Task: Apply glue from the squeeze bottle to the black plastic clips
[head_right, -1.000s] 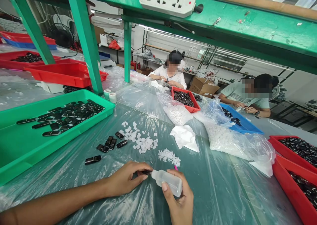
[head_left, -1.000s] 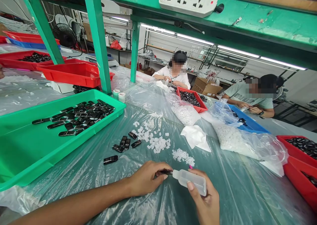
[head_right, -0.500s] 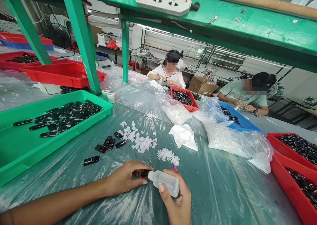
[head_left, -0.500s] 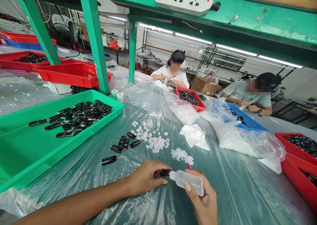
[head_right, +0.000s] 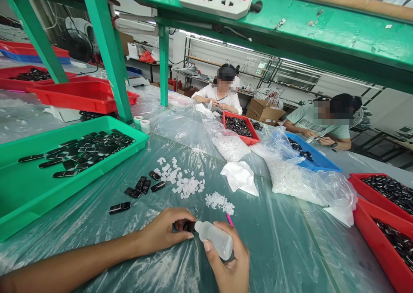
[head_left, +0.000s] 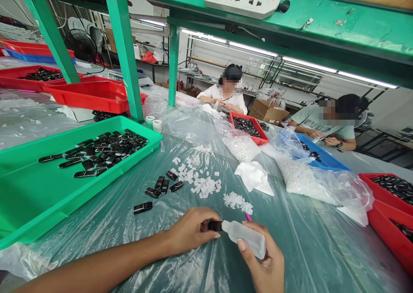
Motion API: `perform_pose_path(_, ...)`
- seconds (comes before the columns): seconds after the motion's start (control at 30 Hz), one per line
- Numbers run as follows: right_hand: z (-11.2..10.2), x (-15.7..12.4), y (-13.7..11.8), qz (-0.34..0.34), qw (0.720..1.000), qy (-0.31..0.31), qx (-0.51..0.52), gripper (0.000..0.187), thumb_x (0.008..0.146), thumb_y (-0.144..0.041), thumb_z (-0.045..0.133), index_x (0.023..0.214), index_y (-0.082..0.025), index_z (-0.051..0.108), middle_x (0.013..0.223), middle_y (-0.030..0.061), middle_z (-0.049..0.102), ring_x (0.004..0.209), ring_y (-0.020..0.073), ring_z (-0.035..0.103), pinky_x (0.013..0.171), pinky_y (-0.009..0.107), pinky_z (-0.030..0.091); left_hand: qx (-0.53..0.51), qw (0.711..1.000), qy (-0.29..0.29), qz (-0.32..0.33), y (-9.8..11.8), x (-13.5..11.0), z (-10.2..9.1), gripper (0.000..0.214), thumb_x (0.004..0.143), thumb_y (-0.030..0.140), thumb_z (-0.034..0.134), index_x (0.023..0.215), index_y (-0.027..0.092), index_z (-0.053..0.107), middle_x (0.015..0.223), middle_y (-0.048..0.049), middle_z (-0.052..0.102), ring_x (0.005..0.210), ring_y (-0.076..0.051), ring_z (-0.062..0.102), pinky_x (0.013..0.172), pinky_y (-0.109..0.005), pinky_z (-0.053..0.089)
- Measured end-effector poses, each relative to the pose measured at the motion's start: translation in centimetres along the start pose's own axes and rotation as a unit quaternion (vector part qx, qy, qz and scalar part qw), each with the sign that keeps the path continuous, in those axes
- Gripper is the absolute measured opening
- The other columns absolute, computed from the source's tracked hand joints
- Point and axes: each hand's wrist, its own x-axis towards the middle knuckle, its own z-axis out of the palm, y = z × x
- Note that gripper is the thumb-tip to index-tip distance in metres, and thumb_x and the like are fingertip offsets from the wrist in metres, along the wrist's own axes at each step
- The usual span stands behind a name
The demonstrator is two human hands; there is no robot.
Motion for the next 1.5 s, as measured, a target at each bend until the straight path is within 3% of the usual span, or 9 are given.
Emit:
perform_pose_path(0.17,0.1,-0.1,0.1,-0.017,1.0,0.002,-0.004,0.027,0.068,-0.04,0.067,0.085,-0.019,0.064,0.085,0.0057,0.064,0.076,0.0203,0.061,0.064,0.027,0.048,0.017,1.0,0.01,0.0,-0.3,-0.1,0.1,0.02,0.08,0.033,0.061,0.094,0.018,0.063,0.085,-0.0033,0.062,0.068,-0.014,0.056,0.058,-0.02,0.04)
perform_pose_path(0.4,0.0,0.0,-0.2,0.0,1.0,0.013,-0.008,0.029,0.067,-0.044,0.068,0.083,-0.02,0.065,0.082,0.006,0.065,0.07,0.0198,0.061,0.056,0.025,0.049,0.015,1.0,0.006,-0.004,-0.1,-0.1,0.1,0.019,0.082,0.033,0.059,0.095,0.02,0.063,0.085,-0.0036,0.062,0.069,-0.015,0.056,0.056,-0.02,0.039)
perform_pose_path(0.6,-0.1,0.2,-0.5,0.052,0.998,0.005,0.016,0.035,0.068,-0.049,0.065,0.084,-0.018,0.064,0.08,0.0065,0.064,0.062,0.0176,0.058,0.051,0.024,0.048,-0.003,1.0,0.007,-0.003,-0.1,-0.1,0.1,0.019,0.081,0.032,0.06,0.096,0.02,0.063,0.087,-0.0038,0.063,0.07,-0.014,0.056,0.057,-0.02,0.041)
perform_pose_path(0.8,0.0,0.3,-0.2,0.083,0.995,0.005,0.058,0.034,0.067,-0.047,0.067,0.086,-0.019,0.063,0.081,0.0056,0.063,0.066,0.0179,0.058,0.053,0.023,0.047,-0.012,1.0,0.011,0.001,-0.2,-0.2,0.2,0.02,0.08,0.03,0.061,0.097,0.02,0.062,0.087,-0.0031,0.062,0.07,-0.014,0.056,0.057,-0.02,0.041)
perform_pose_path(0.97,0.0,0.2,-0.1,0.065,0.997,-0.002,0.038,0.033,0.067,-0.046,0.066,0.087,-0.019,0.064,0.087,0.0061,0.063,0.073,0.0195,0.059,0.059,0.024,0.047,-0.009,1.0,0.012,0.004,-0.2,-0.2,0.1,0.019,0.079,0.028,0.062,0.096,0.02,0.063,0.087,-0.0025,0.062,0.07,-0.013,0.055,0.058,-0.019,0.041)
perform_pose_path(1.17,-0.1,0.0,0.0,0.078,0.995,-0.005,0.061,0.032,0.066,-0.044,0.069,0.087,-0.02,0.062,0.082,0.0027,0.061,0.068,0.0161,0.056,0.06,0.023,0.043,-0.017,1.0,0.018,0.002,-0.1,-0.2,0.1,0.017,0.079,0.025,0.063,0.096,0.02,0.063,0.086,-0.002,0.062,0.071,-0.013,0.056,0.059,-0.02,0.042)
perform_pose_path(1.33,-0.2,0.6,0.3,0.16,0.975,-0.03,0.148,0.035,0.07,-0.047,0.065,0.09,-0.019,0.061,0.065,-0.0013,0.057,0.052,0.0107,0.046,0.051,0.022,0.037,-0.06,0.998,0.027,-0.006,0.0,-0.1,0.2,0.018,0.078,0.024,0.063,0.096,0.021,0.063,0.09,-0.0022,0.063,0.076,-0.015,0.057,0.065,-0.022,0.045)
perform_pose_path(1.5,0.0,1.3,0.4,0.249,0.921,-0.043,0.298,0.037,0.075,-0.05,0.061,0.091,-0.017,0.062,0.052,-0.0036,0.052,0.049,0.0117,0.048,0.056,0.026,0.042,-0.109,0.993,0.035,-0.02,0.1,-0.1,0.2,0.02,0.078,0.025,0.063,0.097,0.02,0.062,0.094,-0.0036,0.063,0.08,-0.016,0.059,0.07,-0.023,0.048)
